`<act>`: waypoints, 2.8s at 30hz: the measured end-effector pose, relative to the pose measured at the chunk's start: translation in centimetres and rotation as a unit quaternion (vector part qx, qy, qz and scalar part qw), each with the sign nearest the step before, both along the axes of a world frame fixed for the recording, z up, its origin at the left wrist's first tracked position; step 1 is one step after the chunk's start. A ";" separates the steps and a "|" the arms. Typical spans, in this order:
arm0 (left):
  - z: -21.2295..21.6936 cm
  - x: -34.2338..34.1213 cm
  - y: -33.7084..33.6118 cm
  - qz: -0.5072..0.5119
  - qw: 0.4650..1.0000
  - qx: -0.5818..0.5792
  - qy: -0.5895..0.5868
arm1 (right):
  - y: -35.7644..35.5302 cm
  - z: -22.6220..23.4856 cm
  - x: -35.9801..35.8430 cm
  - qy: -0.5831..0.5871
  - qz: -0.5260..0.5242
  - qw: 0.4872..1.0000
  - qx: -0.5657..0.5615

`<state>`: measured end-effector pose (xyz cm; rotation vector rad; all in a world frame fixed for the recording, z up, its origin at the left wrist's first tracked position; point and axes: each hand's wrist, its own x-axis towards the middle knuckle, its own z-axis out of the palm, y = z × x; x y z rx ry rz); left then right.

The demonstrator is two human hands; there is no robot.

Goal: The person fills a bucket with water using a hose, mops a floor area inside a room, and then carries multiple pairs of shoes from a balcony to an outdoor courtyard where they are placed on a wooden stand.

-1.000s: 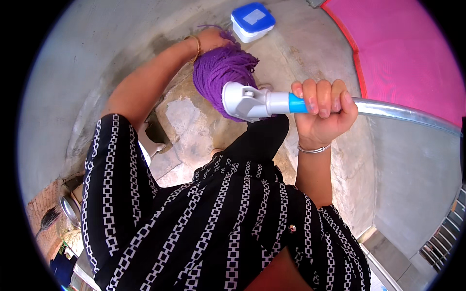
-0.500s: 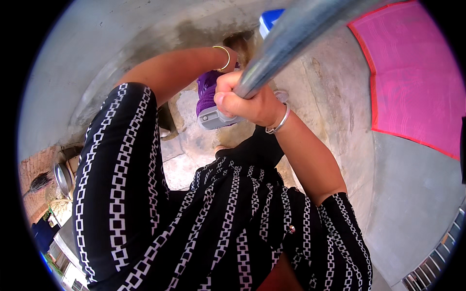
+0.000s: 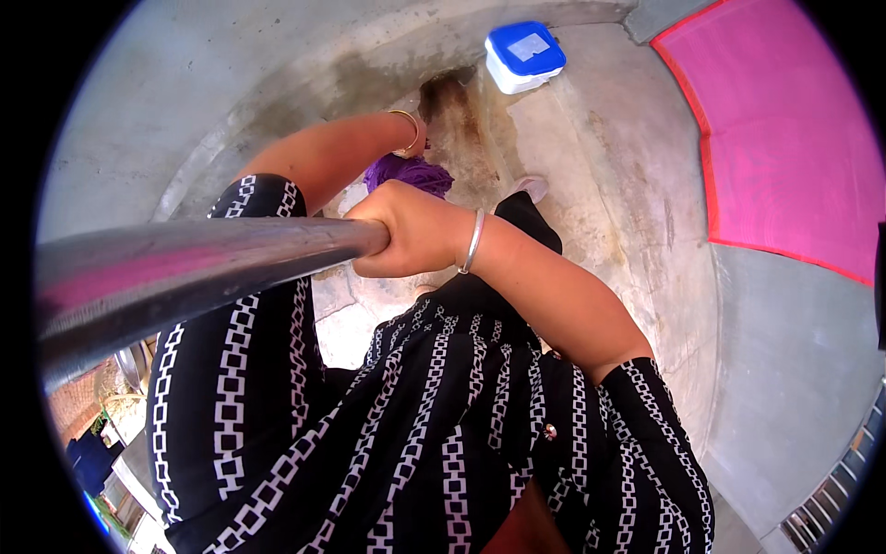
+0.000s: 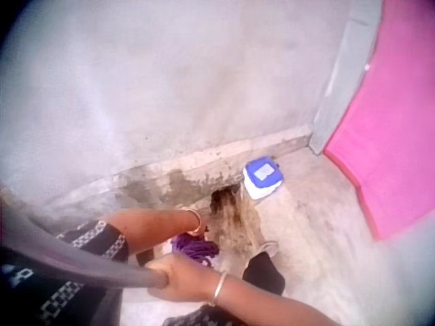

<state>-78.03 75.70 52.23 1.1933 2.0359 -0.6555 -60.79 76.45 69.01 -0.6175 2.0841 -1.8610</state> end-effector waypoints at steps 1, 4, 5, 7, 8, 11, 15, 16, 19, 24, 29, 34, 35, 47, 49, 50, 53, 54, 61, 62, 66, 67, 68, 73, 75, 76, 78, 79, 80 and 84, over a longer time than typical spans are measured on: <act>0.0 0.1 -0.4 -0.002 1.000 0.002 0.004 | -0.3 0.0 0.0 -0.002 0.006 1.000 0.000; 2.2 1.2 1.5 -0.020 1.000 -0.004 0.000 | 0.9 -0.3 -0.6 -0.012 -0.012 1.000 0.009; 3.6 1.5 1.2 0.001 1.000 -0.025 -0.003 | 0.8 -0.2 -0.5 -0.009 -0.008 1.000 0.008; 4.1 1.2 1.2 0.060 0.998 0.014 -0.009 | 0.8 -0.5 -0.3 0.019 -0.053 0.998 0.017; 3.1 0.1 0.5 0.103 0.992 0.070 -0.009 | 0.8 -0.7 -0.1 0.047 -0.098 0.994 0.023; 0.5 -3.4 -0.8 0.335 0.872 0.313 -0.173 | 3.2 0.8 0.8 0.037 -0.265 0.963 0.031; 0.1 -3.2 5.5 0.545 0.386 0.462 -0.583 | 11.9 4.4 1.4 0.119 -0.495 0.860 -0.025; 0.0 -2.3 7.8 0.572 0.370 0.414 -0.603 | 13.9 6.0 2.2 0.110 -0.529 0.840 -0.053; -1.2 0.0 14.8 0.649 0.503 0.332 -0.463 | 19.7 8.1 4.7 0.135 -0.631 0.750 -0.142; -0.5 5.3 27.0 0.430 0.678 0.196 -0.563 | 31.2 5.0 12.4 0.210 -0.737 0.574 -0.288; -1.6 6.5 37.0 0.149 0.869 0.220 -0.417 | 39.2 4.2 20.5 0.216 -0.816 0.432 -0.318; 3.2 7.5 50.4 -0.054 0.869 0.331 -0.364 | 45.2 11.6 26.8 0.240 -0.878 0.277 -0.308; 6.2 10.1 54.2 0.085 0.869 0.239 -0.424 | 46.1 13.5 28.3 0.239 -0.895 0.238 -0.292; 37.6 42.0 76.4 -0.057 0.716 0.149 -0.680 | 53.4 27.3 36.2 0.273 -0.929 0.086 -0.235; 41.0 44.3 81.4 0.021 0.681 0.162 -0.714 | 55.7 27.9 37.4 0.267 -0.917 0.112 -0.273; 42.8 43.6 84.1 0.079 0.681 0.196 -0.701 | 56.4 27.4 37.6 0.239 -0.917 0.117 -0.298; 44.6 35.3 90.8 0.236 0.638 0.296 -0.671 | 60.4 27.8 36.7 0.229 -0.910 0.128 -0.319; 42.9 29.5 93.9 0.228 0.664 0.314 -0.639 | 61.8 27.9 36.0 0.225 -0.905 0.131 -0.337; 48.3 -1.9 92.4 0.411 0.359 0.672 -0.501 | 78.5 33.6 33.3 0.288 -0.917 0.102 -0.256; 49.7 1.2 92.7 0.406 0.368 0.667 -0.505 | 81.5 34.4 33.1 0.295 -0.921 0.112 -0.229; 48.4 20.4 98.0 0.360 0.612 0.357 -0.607 | 91.2 36.1 31.8 0.332 -0.906 0.212 -0.158; 46.0 23.0 101.1 0.337 0.593 0.242 -0.690 | 94.5 37.4 31.7 0.355 -0.890 0.250 -0.137; 43.3 25.9 102.3 0.331 0.592 0.138 -0.722 | 95.5 38.1 31.3 0.301 -0.897 0.279 -0.167; 43.8 36.6 102.4 0.286 0.506 -0.250 -0.775 | 92.8 37.2 33.6 0.206 -0.930 0.295 -0.079; 44.5 38.2 101.3 0.368 0.473 -0.292 -0.745 | 88.4 35.4 33.6 0.164 -0.952 0.250 -0.067; 43.6 38.5 101.0 0.401 0.477 -0.299 -0.723 | 86.3 34.8 32.8 0.114 -0.966 0.216 -0.081; 40.5 41.8 101.1 0.479 0.500 -0.283 -0.664 | 84.0 34.8 33.0 0.071 -0.976 0.180 -0.099; 38.5 43.0 100.8 0.522 0.526 -0.262 -0.619 | 83.2 35.1 32.4 0.081 -0.976 0.171 -0.109; 38.6 44.8 103.2 0.551 0.548 -0.237 -0.583 | 85.2 36.2 32.8 0.099 -0.978 0.171 -0.066; 38.8 47.2 106.7 0.481 0.584 -0.232 -0.612 | 90.2 35.0 34.3 0.098 -0.979 0.175 -0.039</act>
